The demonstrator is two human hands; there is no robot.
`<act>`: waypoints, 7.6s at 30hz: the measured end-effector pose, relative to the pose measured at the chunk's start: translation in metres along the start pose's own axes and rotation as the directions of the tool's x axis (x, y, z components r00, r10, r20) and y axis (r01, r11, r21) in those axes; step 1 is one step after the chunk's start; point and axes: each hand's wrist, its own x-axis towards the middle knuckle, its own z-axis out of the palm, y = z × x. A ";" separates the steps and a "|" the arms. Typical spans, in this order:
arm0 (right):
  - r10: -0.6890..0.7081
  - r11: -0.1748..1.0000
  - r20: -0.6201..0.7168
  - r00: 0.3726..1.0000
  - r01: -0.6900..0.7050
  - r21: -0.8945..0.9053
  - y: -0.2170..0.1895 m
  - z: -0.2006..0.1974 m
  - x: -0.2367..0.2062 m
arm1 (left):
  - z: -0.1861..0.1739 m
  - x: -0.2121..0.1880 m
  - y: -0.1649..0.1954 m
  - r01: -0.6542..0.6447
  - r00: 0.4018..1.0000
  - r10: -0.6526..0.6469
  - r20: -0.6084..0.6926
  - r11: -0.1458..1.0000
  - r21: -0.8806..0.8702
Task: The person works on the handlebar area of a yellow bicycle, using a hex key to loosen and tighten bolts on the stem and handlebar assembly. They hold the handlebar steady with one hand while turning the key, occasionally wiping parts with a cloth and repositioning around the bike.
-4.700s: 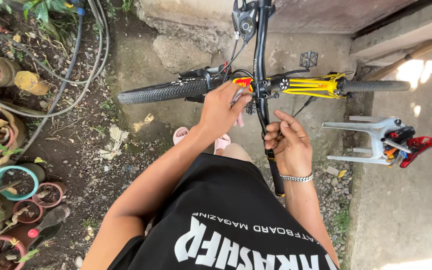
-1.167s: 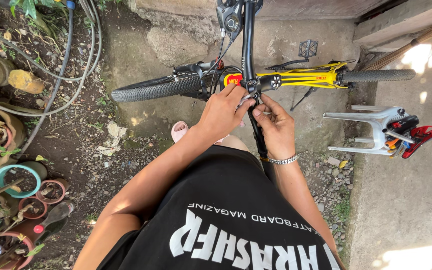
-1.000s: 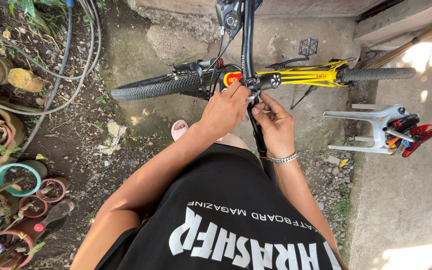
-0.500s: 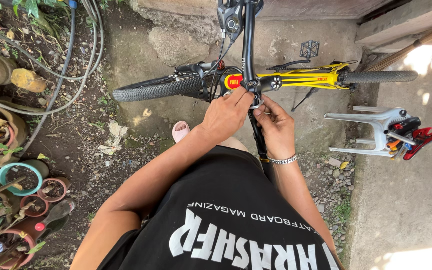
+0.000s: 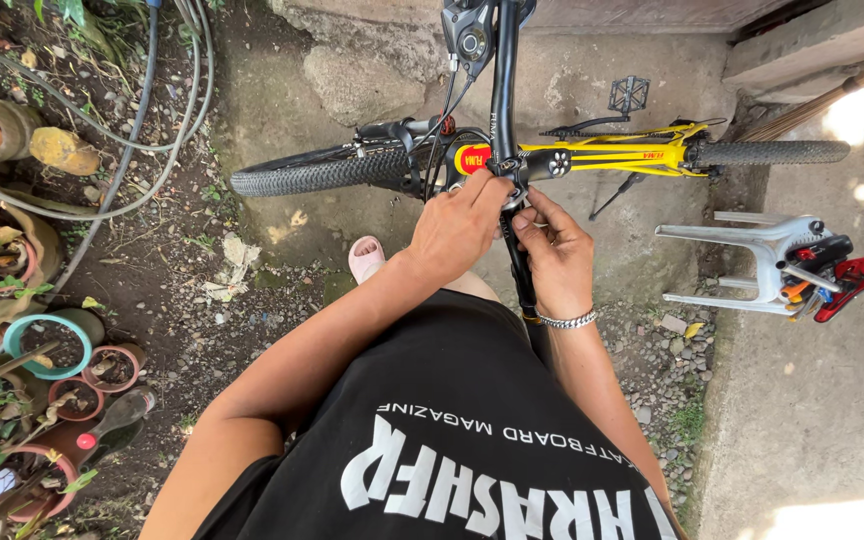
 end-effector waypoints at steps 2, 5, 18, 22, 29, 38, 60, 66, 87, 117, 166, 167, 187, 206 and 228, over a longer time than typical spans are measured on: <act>0.000 1.000 -0.005 1.000 0.000 -0.018 0.000 0.000 0.000 | -0.002 -0.001 -0.001 -0.026 1.000 0.026 0.012 1.000 -0.003; 0.015 0.999 -0.019 1.000 -0.015 -0.029 0.000 -0.001 0.000 | -0.004 -0.002 -0.004 -0.013 0.997 0.007 -0.075 0.996 -0.087; -0.006 0.999 -0.005 1.000 0.006 -0.031 -0.001 0.001 0.000 | -0.009 0.003 -0.005 -0.072 0.996 0.064 -0.057 0.984 -0.162; -0.009 1.000 -0.006 1.000 0.009 -0.009 -0.003 0.002 -0.001 | -0.012 0.010 -0.009 0.081 0.983 -0.125 -0.135 0.954 -0.288; 0.013 0.999 -0.012 1.000 -0.013 -0.050 -0.006 0.003 -0.001 | -0.008 0.022 -0.009 0.080 0.988 -0.101 -0.117 0.982 -0.169; -0.001 0.998 -0.001 1.000 0.001 -0.061 -0.008 0.004 -0.003 | -0.020 0.025 -0.015 0.053 0.986 -0.094 -0.139 0.960 -0.276; -0.008 0.998 -0.052 0.999 0.004 -0.070 -0.015 0.006 -0.005 | -0.027 0.022 -0.008 0.204 0.972 -0.234 0.008 0.832 -0.515; -0.248 0.948 0.045 0.968 0.252 -0.195 -0.031 0.013 -0.029 | -0.034 0.002 -0.006 0.463 0.841 -0.435 0.322 0.271 -0.844; -0.086 0.990 0.379 0.921 0.121 -0.069 -0.023 0.009 -0.032 | -0.093 -0.017 0.012 0.219 0.933 -0.357 0.034 0.494 -0.841; 0.410 0.728 0.298 0.862 -0.506 0.463 -0.018 0.050 -0.005 | -0.078 -0.044 -0.003 0.426 0.823 -0.551 0.136 0.442 -0.789; 0.004 0.997 -0.075 0.997 0.001 0.071 -0.031 -0.014 -0.006 | -0.084 -0.024 -0.025 0.380 0.841 -0.514 0.169 0.338 -0.861; 0.006 0.998 -0.090 0.996 0.000 0.059 -0.032 -0.019 -0.005 | -0.074 -0.021 -0.027 0.467 0.792 -0.567 0.226 0.325 -0.822; -0.001 0.973 0.068 0.998 0.017 -0.231 -0.052 0.030 -0.048 | -0.039 -0.011 -0.015 0.429 0.738 -0.512 0.440 -0.148 -0.891; 0.340 0.909 0.305 0.889 -0.228 -0.348 0.043 0.052 -0.095 | -0.067 -0.130 -0.039 0.610 0.584 -0.392 0.711 -0.365 -0.703; 0.055 0.990 0.006 0.998 -0.053 -0.129 0.024 -0.158 -0.165 | 0.042 -0.039 0.189 0.369 0.857 -0.029 0.514 0.731 -0.574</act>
